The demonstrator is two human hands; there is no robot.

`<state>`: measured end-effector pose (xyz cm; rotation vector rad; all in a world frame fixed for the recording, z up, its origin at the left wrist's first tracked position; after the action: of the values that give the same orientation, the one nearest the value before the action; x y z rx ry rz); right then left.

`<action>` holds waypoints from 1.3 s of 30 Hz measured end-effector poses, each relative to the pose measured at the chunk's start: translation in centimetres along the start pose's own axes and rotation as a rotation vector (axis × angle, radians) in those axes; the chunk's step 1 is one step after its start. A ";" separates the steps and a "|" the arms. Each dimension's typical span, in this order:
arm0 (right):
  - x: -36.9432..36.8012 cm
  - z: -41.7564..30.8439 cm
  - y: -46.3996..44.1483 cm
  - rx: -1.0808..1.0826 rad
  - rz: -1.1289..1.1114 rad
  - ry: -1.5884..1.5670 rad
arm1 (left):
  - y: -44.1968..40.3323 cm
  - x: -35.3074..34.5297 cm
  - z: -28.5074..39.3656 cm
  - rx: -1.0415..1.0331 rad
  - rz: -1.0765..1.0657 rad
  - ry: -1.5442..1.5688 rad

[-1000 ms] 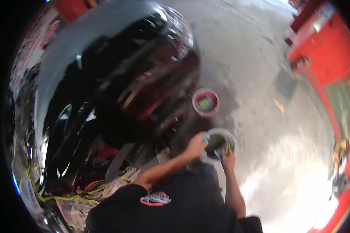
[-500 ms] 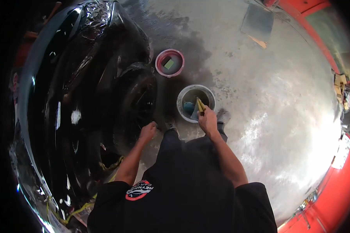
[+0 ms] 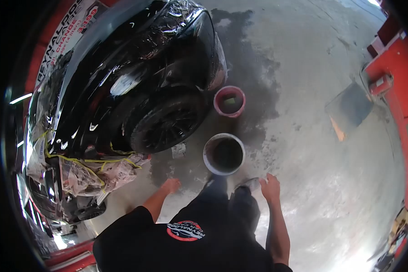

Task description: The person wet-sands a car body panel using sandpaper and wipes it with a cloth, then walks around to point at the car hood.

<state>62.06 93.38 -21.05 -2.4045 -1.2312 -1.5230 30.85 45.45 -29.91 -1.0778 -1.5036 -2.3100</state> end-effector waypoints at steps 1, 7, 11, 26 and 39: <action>2.5 0.7 -0.7 -0.009 0.016 -0.001 | 0.1 -0.4 2.4 0.017 -0.026 0.007; 16.1 -7.7 -7.5 0.239 0.133 -0.118 | 0.5 -1.7 10.6 0.128 -0.134 -0.028; 18.9 -3.6 -13.3 0.250 0.063 -0.202 | -3.8 -2.8 15.2 0.213 -0.249 -0.020; 19.7 54.4 -12.7 -0.328 -0.460 0.616 | -34.6 32.1 62.8 -0.338 0.361 0.555; 47.6 59.4 -76.9 -0.050 -0.206 0.495 | -50.7 30.3 75.6 0.124 0.354 0.499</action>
<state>67.16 199.34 -42.27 -1.7910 -1.3561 -2.0579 18.89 140.62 -29.57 -0.6090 -1.1387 -2.0079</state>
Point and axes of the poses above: each hand's wrist, its own y-axis away from the middle knuckle, its own x-axis out of the back of the hand, z = x × y, the point moved 6 cm from there along -y, towards the middle knuckle, and after that the axes turned 11 degrees about y, right-handed, at the moved point
